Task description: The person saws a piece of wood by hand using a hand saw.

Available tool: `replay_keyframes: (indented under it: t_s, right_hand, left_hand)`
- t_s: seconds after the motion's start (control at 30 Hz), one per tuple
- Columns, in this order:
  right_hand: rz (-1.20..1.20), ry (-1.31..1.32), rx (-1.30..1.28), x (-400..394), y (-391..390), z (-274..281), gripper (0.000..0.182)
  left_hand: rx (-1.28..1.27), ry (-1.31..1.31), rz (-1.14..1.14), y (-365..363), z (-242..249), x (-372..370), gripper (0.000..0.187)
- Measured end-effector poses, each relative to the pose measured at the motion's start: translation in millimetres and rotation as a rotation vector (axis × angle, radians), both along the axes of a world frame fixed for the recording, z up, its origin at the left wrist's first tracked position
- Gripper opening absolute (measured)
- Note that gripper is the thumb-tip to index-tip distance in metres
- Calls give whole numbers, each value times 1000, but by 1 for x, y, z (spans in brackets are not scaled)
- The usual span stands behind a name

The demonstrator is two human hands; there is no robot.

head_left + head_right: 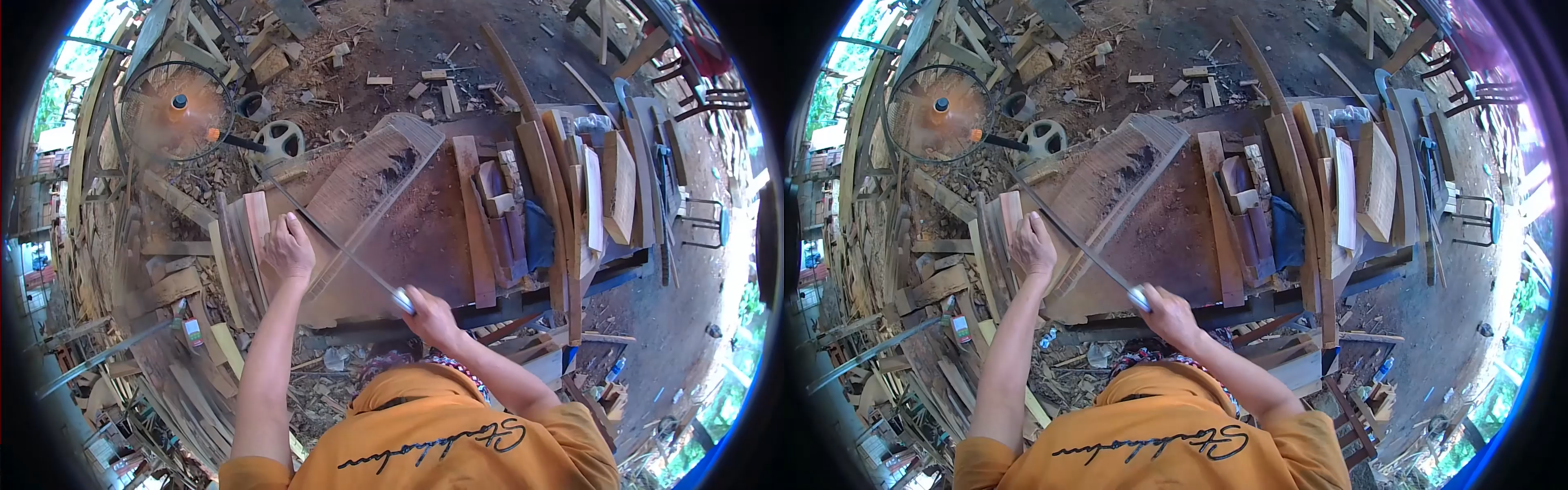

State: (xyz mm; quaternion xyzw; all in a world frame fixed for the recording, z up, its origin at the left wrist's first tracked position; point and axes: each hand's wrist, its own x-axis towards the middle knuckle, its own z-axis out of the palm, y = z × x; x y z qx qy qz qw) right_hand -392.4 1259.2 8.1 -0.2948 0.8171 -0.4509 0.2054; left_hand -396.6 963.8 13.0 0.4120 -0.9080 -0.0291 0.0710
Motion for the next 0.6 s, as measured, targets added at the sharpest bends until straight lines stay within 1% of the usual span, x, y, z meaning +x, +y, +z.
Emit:
replay_keyframes:
  t_s: [0.07,0.17,0.3,0.37,0.47,0.53,0.6]
  right_hand:
    - [1,-25,-43,-17,-39,-8,22]
    - [-9,-26,-42,-12,-35,-10,22]
    - [-12,-43,-1,15,35,2,20]
    - [-7,-108,23,24,64,3,20]
    - [15,-94,17,8,32,2,18]
    - [18,-33,-28,-15,-19,-5,18]
    - [-1,-25,-64,-31,-50,-7,18]
  left_hand:
    - [2,16,-5,-3,-3,1,41]
    - [-9,24,-11,-1,-1,-1,41]
    - [-37,26,1,2,1,-2,40]
    - [-9,44,6,0,2,-2,39]
    - [7,49,-4,0,-1,-1,39]
    - [-12,50,13,-1,-3,-1,39]
    - [12,45,-5,-3,-4,1,39]
